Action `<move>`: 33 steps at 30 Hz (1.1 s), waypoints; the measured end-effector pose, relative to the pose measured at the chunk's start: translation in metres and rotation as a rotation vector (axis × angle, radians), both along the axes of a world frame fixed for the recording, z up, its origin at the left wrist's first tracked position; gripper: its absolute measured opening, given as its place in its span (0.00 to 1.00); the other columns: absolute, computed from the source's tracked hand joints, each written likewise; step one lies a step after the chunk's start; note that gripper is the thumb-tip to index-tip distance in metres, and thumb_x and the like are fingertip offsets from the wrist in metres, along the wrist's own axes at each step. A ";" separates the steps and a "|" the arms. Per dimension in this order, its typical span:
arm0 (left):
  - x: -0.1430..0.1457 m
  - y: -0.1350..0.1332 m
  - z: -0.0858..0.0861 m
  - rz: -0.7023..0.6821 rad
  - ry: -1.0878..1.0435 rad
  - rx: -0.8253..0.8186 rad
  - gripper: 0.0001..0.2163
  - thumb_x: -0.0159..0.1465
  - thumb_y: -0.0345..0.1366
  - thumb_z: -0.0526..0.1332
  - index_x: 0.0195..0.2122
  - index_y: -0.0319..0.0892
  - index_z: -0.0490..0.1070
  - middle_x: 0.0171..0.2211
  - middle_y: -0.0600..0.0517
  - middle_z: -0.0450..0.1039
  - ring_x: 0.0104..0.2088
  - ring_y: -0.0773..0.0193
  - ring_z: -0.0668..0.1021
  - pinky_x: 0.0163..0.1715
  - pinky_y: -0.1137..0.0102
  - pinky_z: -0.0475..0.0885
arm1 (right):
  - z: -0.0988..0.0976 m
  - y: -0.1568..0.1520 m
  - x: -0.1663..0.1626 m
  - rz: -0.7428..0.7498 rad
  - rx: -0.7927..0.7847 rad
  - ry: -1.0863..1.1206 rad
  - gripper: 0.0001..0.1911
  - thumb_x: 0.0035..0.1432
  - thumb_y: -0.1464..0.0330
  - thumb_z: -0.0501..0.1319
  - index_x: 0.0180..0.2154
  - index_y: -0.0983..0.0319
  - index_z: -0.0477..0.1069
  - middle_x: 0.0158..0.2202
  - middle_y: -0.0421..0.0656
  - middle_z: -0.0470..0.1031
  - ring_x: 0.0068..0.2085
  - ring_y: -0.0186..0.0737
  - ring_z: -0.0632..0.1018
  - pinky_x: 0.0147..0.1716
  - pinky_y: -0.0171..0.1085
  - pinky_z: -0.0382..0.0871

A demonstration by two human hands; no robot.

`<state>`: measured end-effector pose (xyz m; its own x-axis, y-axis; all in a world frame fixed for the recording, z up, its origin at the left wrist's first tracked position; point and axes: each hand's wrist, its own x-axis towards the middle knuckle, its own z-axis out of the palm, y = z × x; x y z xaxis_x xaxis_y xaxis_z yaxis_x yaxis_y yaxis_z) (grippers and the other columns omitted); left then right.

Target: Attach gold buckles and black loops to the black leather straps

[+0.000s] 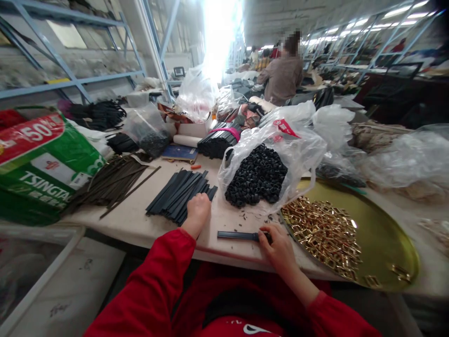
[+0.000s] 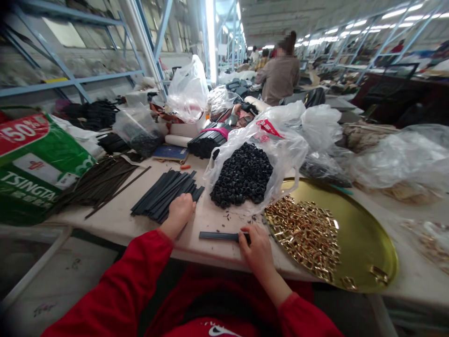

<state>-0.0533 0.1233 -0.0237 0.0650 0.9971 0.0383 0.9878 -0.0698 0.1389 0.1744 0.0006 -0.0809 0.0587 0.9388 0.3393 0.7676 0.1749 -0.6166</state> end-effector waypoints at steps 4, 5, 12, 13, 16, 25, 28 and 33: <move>0.001 -0.004 0.004 -0.001 -0.082 0.031 0.08 0.58 0.29 0.53 0.37 0.30 0.66 0.38 0.34 0.69 0.40 0.47 0.74 0.37 0.60 0.67 | 0.007 -0.005 0.004 -0.029 0.069 0.073 0.05 0.56 0.68 0.53 0.35 0.61 0.65 0.35 0.46 0.70 0.40 0.44 0.70 0.42 0.44 0.64; 0.000 -0.008 0.006 -0.010 -0.114 0.040 0.08 0.58 0.28 0.52 0.37 0.31 0.66 0.38 0.35 0.69 0.41 0.48 0.74 0.38 0.60 0.67 | 0.010 -0.006 0.006 -0.040 0.094 0.084 0.05 0.56 0.69 0.52 0.35 0.61 0.65 0.36 0.46 0.70 0.40 0.44 0.70 0.42 0.44 0.64; 0.006 -0.053 0.011 -0.173 -0.517 -0.073 0.05 0.60 0.36 0.52 0.31 0.40 0.63 0.25 0.54 0.69 0.25 0.66 0.74 0.28 0.73 0.68 | 0.039 0.032 0.031 -0.083 0.010 -0.083 0.09 0.55 0.71 0.51 0.38 0.64 0.65 0.35 0.47 0.68 0.34 0.40 0.71 0.36 0.39 0.66; 0.010 -0.060 0.011 -0.184 -0.683 -0.132 0.07 0.60 0.38 0.52 0.32 0.40 0.63 0.24 0.55 0.68 0.22 0.68 0.73 0.25 0.73 0.68 | 0.041 0.043 0.031 -0.074 -0.018 -0.126 0.09 0.55 0.71 0.51 0.38 0.64 0.66 0.35 0.47 0.69 0.34 0.39 0.71 0.37 0.39 0.65; 0.024 -0.075 0.009 -0.121 -1.164 -0.339 0.13 0.58 0.37 0.54 0.43 0.38 0.59 0.23 0.57 0.67 0.19 0.70 0.72 0.21 0.75 0.67 | 0.041 0.071 0.021 0.001 -0.066 -0.201 0.08 0.55 0.73 0.53 0.34 0.62 0.69 0.34 0.45 0.69 0.34 0.39 0.71 0.36 0.36 0.63; 0.043 -0.088 0.013 0.117 -1.438 -0.798 0.06 0.54 0.30 0.55 0.33 0.39 0.62 0.27 0.53 0.71 0.19 0.74 0.72 0.17 0.80 0.64 | 0.031 0.082 0.005 0.080 -0.173 -0.232 0.07 0.54 0.73 0.54 0.26 0.63 0.68 0.31 0.46 0.69 0.34 0.39 0.71 0.36 0.38 0.62; 0.047 -0.089 0.013 0.078 -1.460 -0.849 0.06 0.54 0.31 0.53 0.35 0.39 0.61 0.25 0.55 0.70 0.16 0.75 0.69 0.15 0.80 0.61 | 0.040 0.060 0.006 0.067 -0.259 0.139 0.07 0.54 0.67 0.56 0.33 0.63 0.68 0.28 0.42 0.69 0.31 0.37 0.71 0.33 0.38 0.65; 0.055 -0.094 0.007 -0.078 -1.276 -0.787 0.09 0.58 0.41 0.52 0.30 0.41 0.61 0.17 0.60 0.65 0.13 0.75 0.63 0.14 0.78 0.57 | 0.051 0.023 -0.001 0.045 -0.566 1.081 0.18 0.46 0.58 0.63 0.38 0.61 0.70 0.31 0.40 0.72 0.26 0.31 0.71 0.32 0.37 0.68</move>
